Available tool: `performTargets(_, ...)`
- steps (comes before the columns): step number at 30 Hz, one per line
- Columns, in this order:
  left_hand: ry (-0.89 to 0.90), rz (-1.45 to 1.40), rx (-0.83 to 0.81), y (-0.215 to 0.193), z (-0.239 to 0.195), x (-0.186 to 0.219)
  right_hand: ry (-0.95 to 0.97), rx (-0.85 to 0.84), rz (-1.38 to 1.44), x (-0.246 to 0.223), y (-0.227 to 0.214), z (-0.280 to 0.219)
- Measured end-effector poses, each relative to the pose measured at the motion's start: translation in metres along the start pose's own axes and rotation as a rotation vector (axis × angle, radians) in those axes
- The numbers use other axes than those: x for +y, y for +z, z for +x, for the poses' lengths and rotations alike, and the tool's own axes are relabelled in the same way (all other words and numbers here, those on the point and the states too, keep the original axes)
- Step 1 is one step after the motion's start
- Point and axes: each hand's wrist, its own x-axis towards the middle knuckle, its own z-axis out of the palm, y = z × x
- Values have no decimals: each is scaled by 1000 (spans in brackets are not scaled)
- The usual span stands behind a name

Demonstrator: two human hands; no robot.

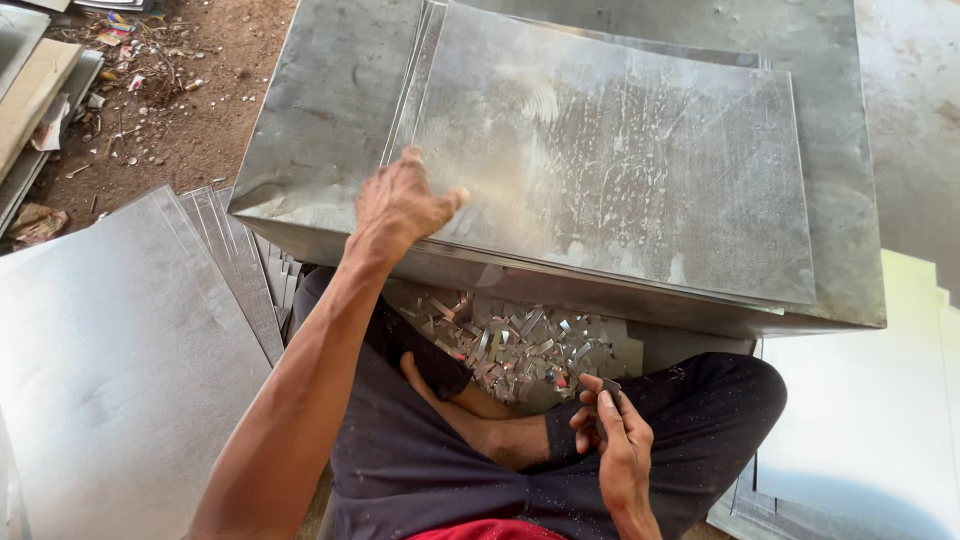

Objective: The person marks lines on several metal sheets using a small tool, handling the sheets one at a time and moving them between stacks.

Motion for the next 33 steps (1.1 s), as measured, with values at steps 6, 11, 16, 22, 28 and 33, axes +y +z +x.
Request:
performTargets(6,-26,-137,162,2,21,-10,-97,1,-80,-1,2,7)
performTargets(11,-124,-164,25,-3,27,-7,-274,49,-188,7,-1,18)
performTargets(16,96,-296,-160,-48,-40,-9,-191,307,-266,-4,-33,8)
performTargets(22,343,218,280,-92,-122,-30,-272,588,-434,-41,-115,-2)
performTargets(28,850,504,-340,59,-147,17,-699,223,-734,-72,-100,40)
performTargets(33,1026,728,-150,97,-153,13,-827,82,-910,-93,-66,67)
